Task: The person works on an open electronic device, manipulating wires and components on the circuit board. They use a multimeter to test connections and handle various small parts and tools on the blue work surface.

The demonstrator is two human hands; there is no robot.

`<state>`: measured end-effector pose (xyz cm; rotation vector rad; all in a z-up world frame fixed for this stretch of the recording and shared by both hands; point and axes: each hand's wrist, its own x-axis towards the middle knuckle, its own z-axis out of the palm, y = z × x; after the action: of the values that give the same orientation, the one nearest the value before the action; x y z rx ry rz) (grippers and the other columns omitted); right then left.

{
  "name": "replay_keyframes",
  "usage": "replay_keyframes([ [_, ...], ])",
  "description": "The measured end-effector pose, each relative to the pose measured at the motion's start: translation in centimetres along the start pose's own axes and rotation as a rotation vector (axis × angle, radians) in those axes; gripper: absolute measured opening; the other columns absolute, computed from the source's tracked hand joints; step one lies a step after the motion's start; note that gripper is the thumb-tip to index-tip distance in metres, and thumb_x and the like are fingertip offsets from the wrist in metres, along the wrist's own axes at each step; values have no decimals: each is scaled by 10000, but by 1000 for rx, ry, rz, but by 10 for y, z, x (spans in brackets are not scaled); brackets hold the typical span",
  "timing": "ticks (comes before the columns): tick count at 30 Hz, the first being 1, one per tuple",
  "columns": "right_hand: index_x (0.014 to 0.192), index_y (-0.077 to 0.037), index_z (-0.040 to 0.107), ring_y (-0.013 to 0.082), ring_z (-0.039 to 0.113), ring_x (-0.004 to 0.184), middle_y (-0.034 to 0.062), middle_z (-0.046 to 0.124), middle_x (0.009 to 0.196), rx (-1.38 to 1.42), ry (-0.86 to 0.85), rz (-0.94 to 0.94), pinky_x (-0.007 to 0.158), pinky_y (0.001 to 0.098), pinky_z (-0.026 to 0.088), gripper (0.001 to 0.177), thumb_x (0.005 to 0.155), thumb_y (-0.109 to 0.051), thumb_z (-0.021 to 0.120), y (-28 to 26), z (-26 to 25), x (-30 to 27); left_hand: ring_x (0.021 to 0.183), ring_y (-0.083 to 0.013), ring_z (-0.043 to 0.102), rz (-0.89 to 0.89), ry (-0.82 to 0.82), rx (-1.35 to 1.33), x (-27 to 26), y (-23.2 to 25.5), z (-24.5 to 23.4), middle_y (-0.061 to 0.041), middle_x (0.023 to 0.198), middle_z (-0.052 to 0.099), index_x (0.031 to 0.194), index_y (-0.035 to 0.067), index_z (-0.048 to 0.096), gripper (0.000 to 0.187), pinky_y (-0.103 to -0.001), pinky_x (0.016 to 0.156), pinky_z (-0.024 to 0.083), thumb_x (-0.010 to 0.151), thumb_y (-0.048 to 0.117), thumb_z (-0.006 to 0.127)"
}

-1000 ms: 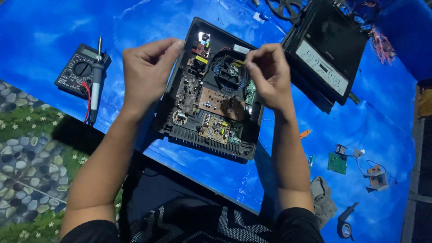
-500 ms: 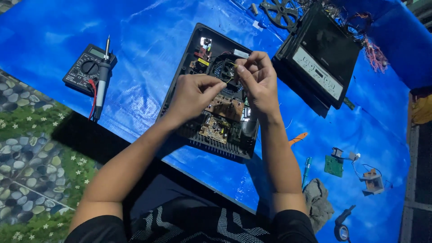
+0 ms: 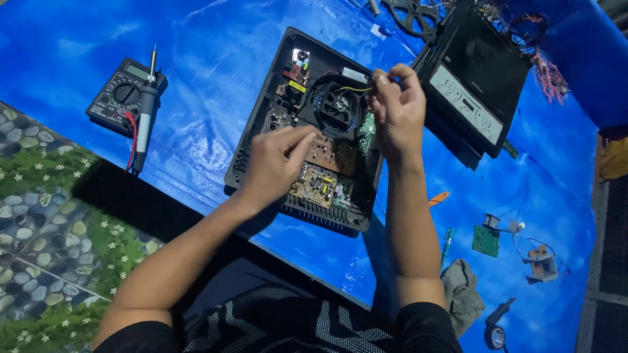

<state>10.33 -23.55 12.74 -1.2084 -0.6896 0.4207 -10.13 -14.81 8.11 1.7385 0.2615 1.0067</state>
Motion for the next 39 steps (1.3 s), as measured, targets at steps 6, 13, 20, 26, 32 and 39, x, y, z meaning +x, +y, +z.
replay_keyframes([
  [6, 1242, -1, 569, 139, 549, 889, 79, 600, 1062, -493, -286, -290, 797, 277, 487, 198, 1047, -19, 602, 23, 12, 24, 426, -117, 418, 136, 97, 446, 29, -16, -25, -61, 682, 674, 965, 31, 750, 172, -256, 342, 274, 1014, 71, 590],
  [13, 1088, 4, 718, 102, 591, 700, 49, 704, 864, -788, -293, -270, 632, 238, 506, 131, 989, -46, 648, 62, 12, 83, 726, -253, 553, 217, 173, 734, 103, -79, -45, -103, 882, 524, 1095, 39, 749, 152, -398, 633, 488, 964, 90, 689],
  [20, 1018, -14, 761, 145, 656, 669, 76, 758, 856, -1064, -394, -177, 607, 292, 539, 128, 929, -39, 673, 100, 15, 121, 1035, -268, 456, 255, -56, 999, 132, -146, -27, -110, 1143, 542, 1015, 158, 819, 164, -409, 837, 341, 892, 148, 711],
  [26, 971, -9, 743, 177, 676, 649, 81, 759, 809, -1097, -386, -212, 618, 324, 556, 117, 867, -1, 691, 114, 17, 125, 1216, -343, 387, 269, -179, 1157, 135, -180, -9, -157, 1432, 458, 991, 211, 819, 177, -513, 894, 309, 859, 178, 706],
  [32, 967, 4, 702, 198, 678, 632, 93, 754, 801, -1080, -379, -305, 608, 332, 554, 140, 828, 12, 716, 122, 16, 122, 1359, -406, 326, 142, -261, 1112, 136, -203, 0, -190, 1548, 389, 1024, 146, 796, 202, -688, 953, 289, 841, 136, 710],
  [39, 943, -7, 677, 186, 639, 562, 88, 731, 725, -1074, -361, -303, 542, 333, 531, 152, 799, 30, 708, 126, 18, 121, 1449, -469, 180, 20, -351, 1044, 137, -201, 0, -213, 1609, 317, 1125, 193, 815, 258, -764, 1009, 188, 933, 166, 645],
])
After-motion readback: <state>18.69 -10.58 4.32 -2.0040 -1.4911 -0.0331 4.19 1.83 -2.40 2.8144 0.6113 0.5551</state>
